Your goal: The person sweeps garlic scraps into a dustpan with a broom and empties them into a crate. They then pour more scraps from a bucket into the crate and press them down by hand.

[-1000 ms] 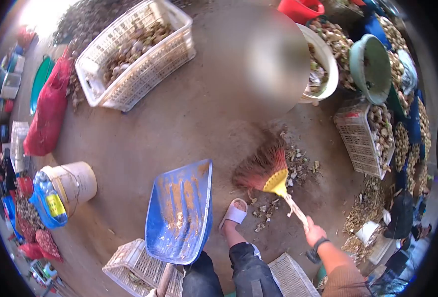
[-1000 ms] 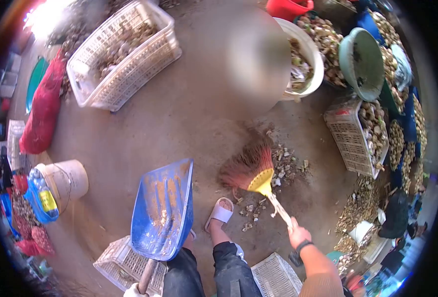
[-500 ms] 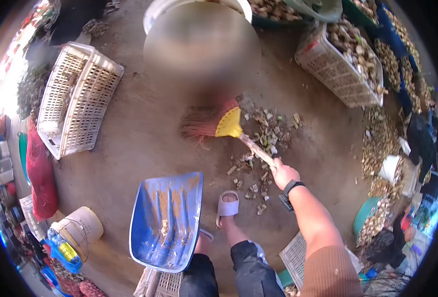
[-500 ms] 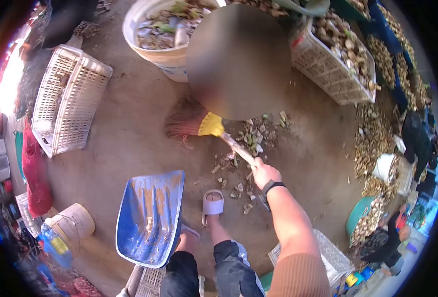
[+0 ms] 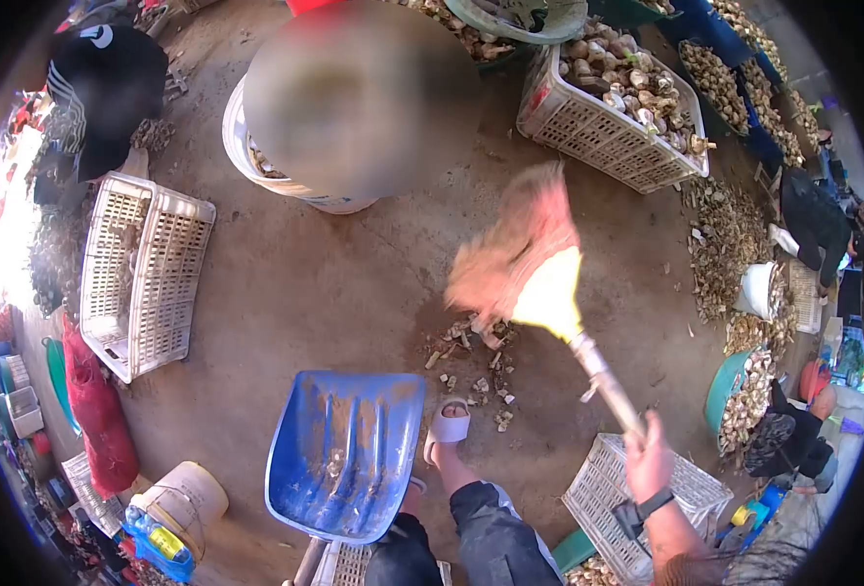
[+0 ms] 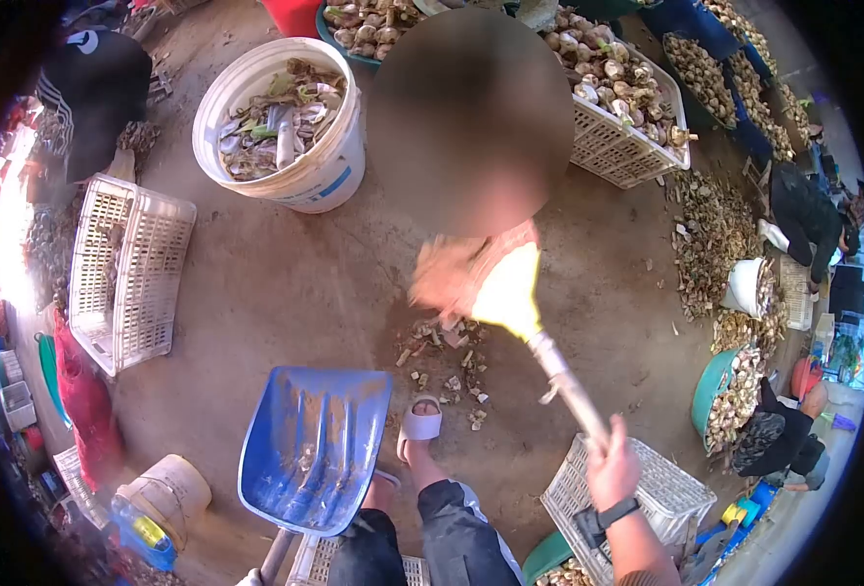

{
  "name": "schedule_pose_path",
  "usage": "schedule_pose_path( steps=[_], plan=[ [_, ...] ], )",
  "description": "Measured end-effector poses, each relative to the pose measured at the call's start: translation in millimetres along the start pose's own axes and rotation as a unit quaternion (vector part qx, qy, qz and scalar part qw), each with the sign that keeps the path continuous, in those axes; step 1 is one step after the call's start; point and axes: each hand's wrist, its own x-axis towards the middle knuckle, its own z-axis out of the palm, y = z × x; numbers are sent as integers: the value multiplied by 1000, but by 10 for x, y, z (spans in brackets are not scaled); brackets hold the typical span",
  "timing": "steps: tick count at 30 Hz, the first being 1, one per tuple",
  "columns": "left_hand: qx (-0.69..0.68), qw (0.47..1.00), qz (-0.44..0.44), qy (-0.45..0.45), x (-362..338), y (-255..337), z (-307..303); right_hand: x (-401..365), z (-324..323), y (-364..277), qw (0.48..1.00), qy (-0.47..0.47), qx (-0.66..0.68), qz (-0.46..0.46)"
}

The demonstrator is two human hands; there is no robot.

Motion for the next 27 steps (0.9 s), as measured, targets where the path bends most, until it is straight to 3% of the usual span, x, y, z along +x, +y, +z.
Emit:
schedule_pose_path(
  steps=[1, 2, 3, 4, 7, 10, 12, 13, 14, 16, 17, 19, 20, 22, 24, 27],
  plan=[
    [6, 1000, 4, 0, 6, -11, -35, 159, 21, 115, 988, 135, 21, -66],
    [17, 1000, 8, 2, 47, -29, -93, 336, -195, -54, 992, 126, 17, 1],
    [31, 999, 16, 8, 86, -54, -111, 582, -199, -58, 974, 207, 9, -92],
    [40, 999, 24, 12, 128, -69, -144, 836, -223, -65, 989, 126, -26, -77],
    [93, 993, 60, 42, 277, -160, -180, 1665, -20, -357, 997, -62, 49, 2],
    [187, 969, 128, 101, 427, -324, -195, 2217, 479, -707, 992, -48, 73, -96],
    [248, 945, 161, 139, 506, -426, -218, 2343, 759, -1014, 986, -164, -15, 7],
    [260, 946, 153, 118, 532, -294, -406, 2364, 1054, -1005, 982, -186, 12, 24],
    [300, 935, 145, 118, 601, -266, -457, 2284, 1212, -1071, 976, -209, 37, 45],
    [257, 941, 174, 130, 762, -386, -432, 1910, 1366, -1271, 954, -259, 99, 115],
    [258, 940, 180, 127, 845, -472, -326, 1744, 1571, -1222, 954, -259, 106, 110],
    [304, 945, 79, 93, 998, -682, -133, 1263, 1946, -1156, 955, -257, 114, 92],
    [306, 943, 88, 91, 993, -642, -196, 930, 2024, -1153, 957, -256, 110, 78],
    [339, 929, 101, 109, 946, -408, -417, 352, 1908, -1232, 939, -315, 119, 65],
    [350, 920, 105, 138, 1083, -539, -338, -100, 1565, -1341, 906, -400, 123, 57],
    [391, 904, 110, 134, 1144, -492, -413, -647, 1171, -1082, 894, -413, 176, 1]
  ],
)
